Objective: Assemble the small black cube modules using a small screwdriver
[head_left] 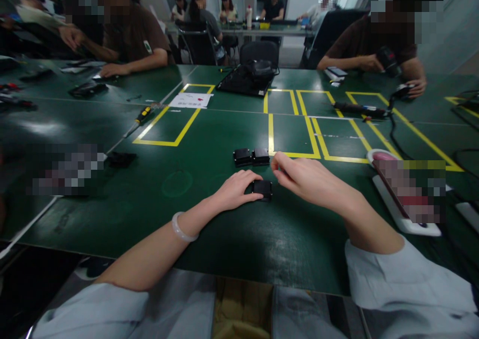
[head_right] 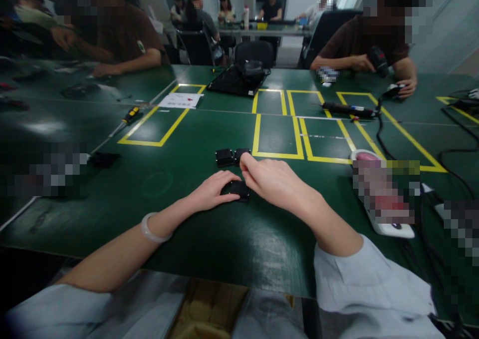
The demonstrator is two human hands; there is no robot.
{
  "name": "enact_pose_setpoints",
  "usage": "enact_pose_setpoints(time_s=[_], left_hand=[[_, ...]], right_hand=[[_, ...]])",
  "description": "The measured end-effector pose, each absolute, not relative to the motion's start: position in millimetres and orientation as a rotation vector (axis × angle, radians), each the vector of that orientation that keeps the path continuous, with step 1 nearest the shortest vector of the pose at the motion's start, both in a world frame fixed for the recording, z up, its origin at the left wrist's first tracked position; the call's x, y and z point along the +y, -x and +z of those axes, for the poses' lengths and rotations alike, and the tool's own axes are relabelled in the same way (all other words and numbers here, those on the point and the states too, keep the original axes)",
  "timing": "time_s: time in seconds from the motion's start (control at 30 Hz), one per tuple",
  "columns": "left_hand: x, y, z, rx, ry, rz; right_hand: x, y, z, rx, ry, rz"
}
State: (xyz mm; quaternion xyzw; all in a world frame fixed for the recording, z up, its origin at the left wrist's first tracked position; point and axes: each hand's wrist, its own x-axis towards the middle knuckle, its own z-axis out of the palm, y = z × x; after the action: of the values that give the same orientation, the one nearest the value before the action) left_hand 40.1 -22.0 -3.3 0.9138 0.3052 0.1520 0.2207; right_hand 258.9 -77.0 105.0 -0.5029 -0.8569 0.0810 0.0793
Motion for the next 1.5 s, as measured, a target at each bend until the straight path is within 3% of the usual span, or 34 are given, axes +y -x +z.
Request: enact_pose_setpoints(time_s=[1.5], left_hand=[[-22.8, -39.9, -2.8, 0.849, -2.524, 0.410]], right_hand=[[-75.1, -261.4, 105.9, -2.544, 1.500, 0.315]])
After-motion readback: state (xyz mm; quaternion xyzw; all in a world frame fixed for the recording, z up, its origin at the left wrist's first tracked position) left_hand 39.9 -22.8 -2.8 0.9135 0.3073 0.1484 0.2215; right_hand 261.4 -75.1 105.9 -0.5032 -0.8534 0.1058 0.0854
